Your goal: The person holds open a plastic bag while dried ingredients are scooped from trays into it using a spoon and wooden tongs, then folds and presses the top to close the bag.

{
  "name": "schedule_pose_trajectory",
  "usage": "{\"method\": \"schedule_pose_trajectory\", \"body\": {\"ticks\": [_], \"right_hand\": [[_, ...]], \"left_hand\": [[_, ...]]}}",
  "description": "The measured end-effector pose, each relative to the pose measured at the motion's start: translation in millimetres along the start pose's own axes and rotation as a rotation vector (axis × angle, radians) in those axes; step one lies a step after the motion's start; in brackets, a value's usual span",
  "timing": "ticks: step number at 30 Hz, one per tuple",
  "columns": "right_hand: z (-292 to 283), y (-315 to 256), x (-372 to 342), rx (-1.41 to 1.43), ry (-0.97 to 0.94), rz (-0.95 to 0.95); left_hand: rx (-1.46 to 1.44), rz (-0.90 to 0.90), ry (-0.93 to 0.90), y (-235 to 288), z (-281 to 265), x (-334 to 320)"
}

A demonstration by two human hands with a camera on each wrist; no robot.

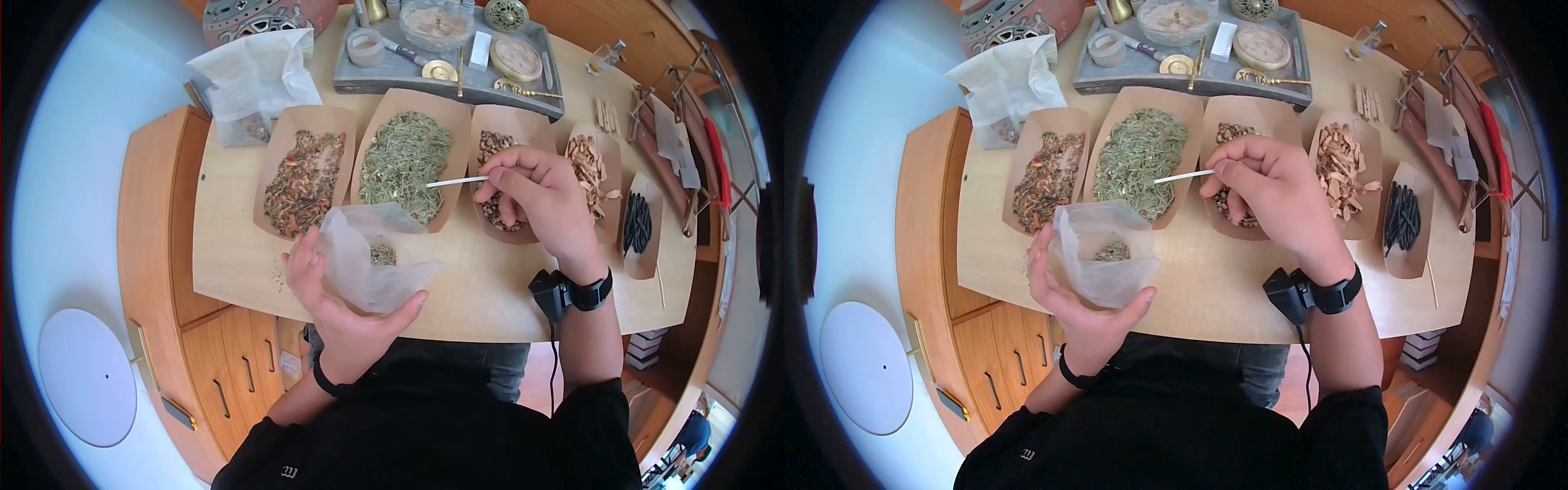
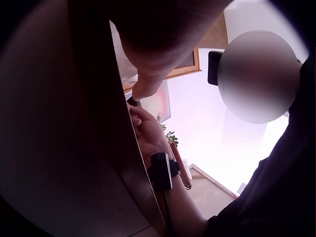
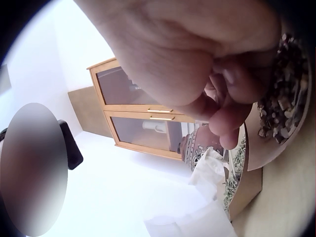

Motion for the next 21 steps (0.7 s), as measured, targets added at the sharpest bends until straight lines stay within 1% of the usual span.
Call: {"method": "schedule_pose_trajectory", "body": {"ticks": [4, 5, 7, 8, 10, 12, 14, 16, 18, 19, 21], "right_hand": [[-2.8, -6.5, -3.9, 0.029, 0.015, -0.041], [-3.0, -10.3, -7.2, 0.029, 0.013, -0.041], [5.5, -17.0, -17.2, 0.085, -0.095, -0.027], [7.8, -16.5, -21.2, 0.084, -0.098, -0.027], [20.1, -26.4, -29.1, -0.054, -0.188, -0.157], [12.8, -27.9, -29.6, -0.065, -0.181, -0.157], [-3.5, -28.5, -27.4, -0.007, -0.114, -0.166], [-7.9, -29.1, -27.6, -0.019, -0.120, -0.187], [-7.9, -26.7, -27.3, 0.015, -0.114, -0.160], [-7.2, -27.3, -26.4, 0.014, -0.115, -0.161], [-12.4, -25.8, -24.1, 0.008, -0.041, -0.129]], "left_hand": [[0.000, -0.011, 0.004, -0.5, -0.8, -0.2], [0.012, -0.009, -0.025, 0.0, -0.2, 0.7], [0.025, -0.008, -0.053, 0.2, 1.0, 1.0], [0.024, -0.008, -0.052, 0.1, 1.1, 0.8], [0.025, -0.010, -0.050, 0.3, 0.7, 0.2], [0.032, -0.023, -0.060, -0.2, 0.5, -0.3], [0.032, -0.014, -0.062, 0.2, 0.2, -0.1], [0.028, -0.004, -0.060, 0.4, 1.6, -0.7], [-0.043, -0.010, 0.010, -3.1, -1.9, -3.7], [-0.042, -0.010, 0.012, -5.1, -1.7, -5.3], [-0.063, 0.037, 0.052, -3.7, -5.3, -8.7]]}}
Point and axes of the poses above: each hand's wrist, its own x-axis towards the middle knuckle, its own z-axis out of the palm, y = z × x, the point moved 9 cm from there along x, towards the middle knuckle, and after that the axes turned 12 degrees about -x, right-handed, at the moved point
